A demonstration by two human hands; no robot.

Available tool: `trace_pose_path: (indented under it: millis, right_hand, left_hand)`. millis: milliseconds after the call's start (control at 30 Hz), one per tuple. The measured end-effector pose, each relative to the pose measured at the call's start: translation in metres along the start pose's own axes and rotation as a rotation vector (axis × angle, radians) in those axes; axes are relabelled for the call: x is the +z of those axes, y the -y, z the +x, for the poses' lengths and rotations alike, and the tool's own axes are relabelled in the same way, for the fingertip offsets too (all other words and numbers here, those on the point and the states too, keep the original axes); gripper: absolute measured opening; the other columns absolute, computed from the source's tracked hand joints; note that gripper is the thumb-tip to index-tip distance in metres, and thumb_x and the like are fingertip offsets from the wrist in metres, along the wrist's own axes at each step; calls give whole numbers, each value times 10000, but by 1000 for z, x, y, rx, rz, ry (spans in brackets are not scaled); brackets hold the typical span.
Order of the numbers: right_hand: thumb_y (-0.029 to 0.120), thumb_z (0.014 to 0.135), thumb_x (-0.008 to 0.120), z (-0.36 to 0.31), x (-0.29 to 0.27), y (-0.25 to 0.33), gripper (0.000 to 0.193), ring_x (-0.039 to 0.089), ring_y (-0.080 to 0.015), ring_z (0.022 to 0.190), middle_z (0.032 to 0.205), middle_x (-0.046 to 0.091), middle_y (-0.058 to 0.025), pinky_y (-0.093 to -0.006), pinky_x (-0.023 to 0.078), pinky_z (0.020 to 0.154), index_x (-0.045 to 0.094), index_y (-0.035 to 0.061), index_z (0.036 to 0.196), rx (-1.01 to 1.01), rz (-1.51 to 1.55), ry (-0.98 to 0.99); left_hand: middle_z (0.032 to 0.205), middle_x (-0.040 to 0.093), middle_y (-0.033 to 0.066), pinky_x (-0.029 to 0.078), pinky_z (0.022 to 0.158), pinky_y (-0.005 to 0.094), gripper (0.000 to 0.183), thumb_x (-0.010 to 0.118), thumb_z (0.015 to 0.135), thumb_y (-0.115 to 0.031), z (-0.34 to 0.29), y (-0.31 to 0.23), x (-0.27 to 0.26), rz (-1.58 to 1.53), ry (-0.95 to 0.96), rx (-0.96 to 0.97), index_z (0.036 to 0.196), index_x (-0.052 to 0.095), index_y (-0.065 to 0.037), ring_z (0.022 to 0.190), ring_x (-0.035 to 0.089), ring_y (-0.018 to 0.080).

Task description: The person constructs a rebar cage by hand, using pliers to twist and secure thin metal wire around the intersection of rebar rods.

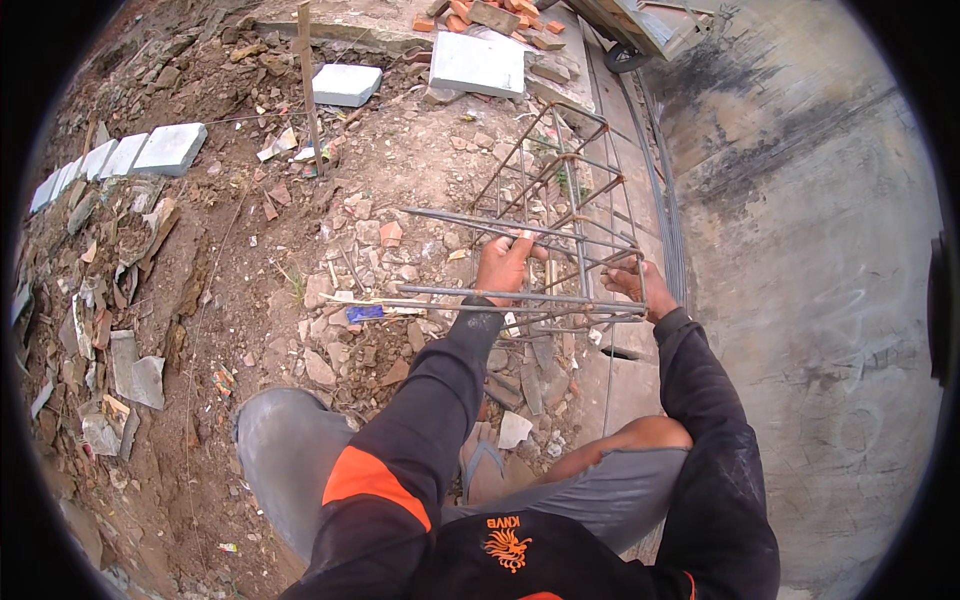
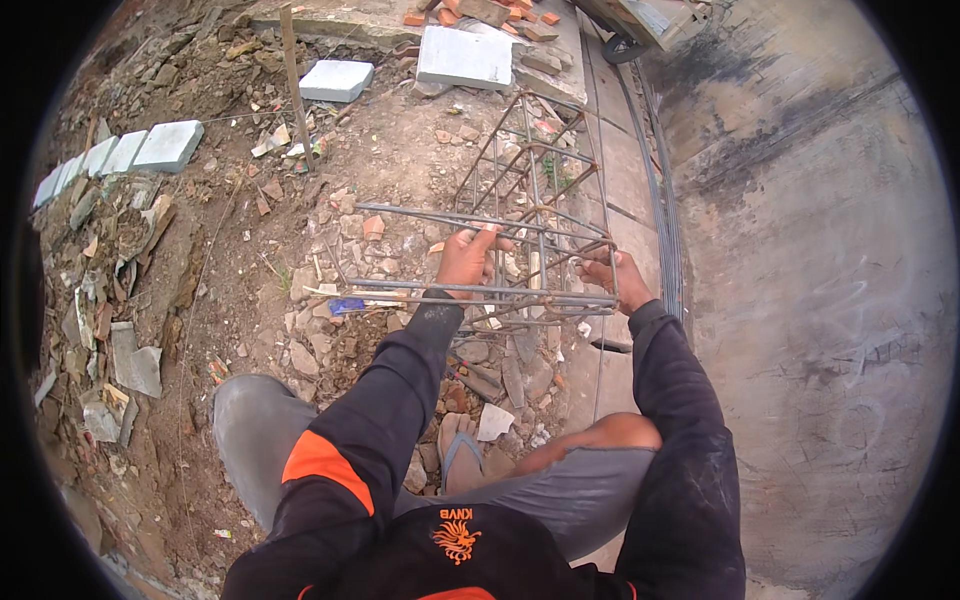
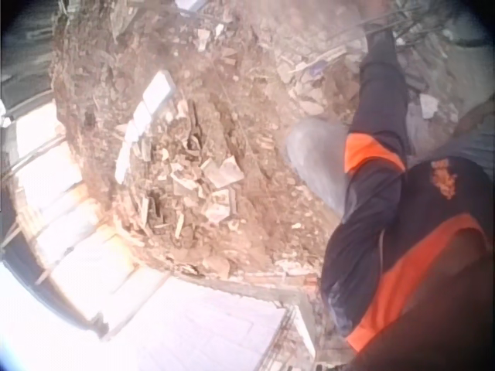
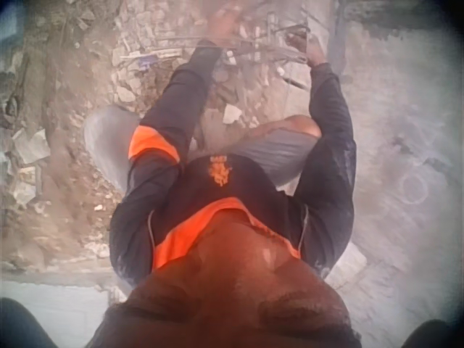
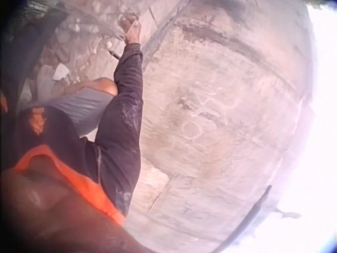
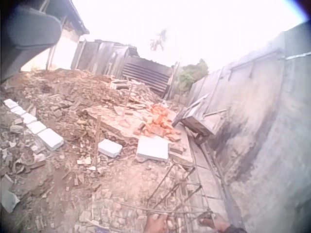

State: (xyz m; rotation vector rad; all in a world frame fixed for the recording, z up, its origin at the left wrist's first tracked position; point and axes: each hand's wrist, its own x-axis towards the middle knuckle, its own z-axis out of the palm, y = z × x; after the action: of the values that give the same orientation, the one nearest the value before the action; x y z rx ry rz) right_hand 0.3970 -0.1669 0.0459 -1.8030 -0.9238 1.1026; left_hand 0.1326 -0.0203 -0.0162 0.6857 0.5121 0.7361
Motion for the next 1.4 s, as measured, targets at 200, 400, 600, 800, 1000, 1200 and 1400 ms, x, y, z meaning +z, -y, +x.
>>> trace_pose_path:
  millis: [200,400,600,800,1000,1200,1400]
  right_hand:
    - [140,958,646,-30,5,-11,339,692,-195,940,1037,690,-101,-319,564,819,604,-26,1251,42,-25,42]
    - [167,998,598,-100,28,-150,146,582,-86,691,794,622,-2,-252,471,597,620,26,1032,-58,-160,-426]
    - [337,928,671,-143,173,-204,429,601,-389,1007,1059,622,-193,-472,458,907,611,8,1197,-431,-661,-21]
    - [357,925,622,-121,209,-206,443,467,-383,1245,1332,505,-186,-506,387,1011,585,55,1247,-358,-859,109]
    - [219,856,648,-104,217,-205,433,470,-376,1205,1264,515,-178,-510,401,994,576,65,1254,-353,-950,113]
    - [127,809,666,-81,213,-203,513,514,-391,1131,1180,518,-187,-520,428,946,541,67,1303,-439,-950,295]
    - [72,765,665,-86,218,-209,592,561,-430,1050,1119,539,-221,-513,475,875,499,34,1333,-178,-797,168]
  left_hand:
    - [781,682,42,377,387,259,246,573,1027,-333,-24,12,-23,-32,-215,14,934,553,-107,507,465,64]
    - [695,528,11,313,416,300,183,464,1033,-284,-28,23,-119,-377,-582,-113,961,518,-125,499,407,117]
    - [747,538,40,261,460,325,129,425,1019,-245,-66,28,-219,-175,-998,-253,976,500,-149,502,336,138]
    - [803,595,60,221,499,344,162,409,1047,-293,-86,66,-214,-105,-1079,-407,1096,471,-151,529,300,126]
    - [794,601,71,247,475,323,187,416,1054,-373,-114,94,-248,-197,-1146,-462,1092,494,-208,501,323,129]
    - [709,559,58,242,467,323,365,396,1054,-520,-132,83,-249,-289,-1135,-599,1185,512,-200,482,289,147]
    - [597,513,34,340,507,392,507,511,1012,-485,-157,73,-167,194,-882,-633,983,654,0,502,400,196]
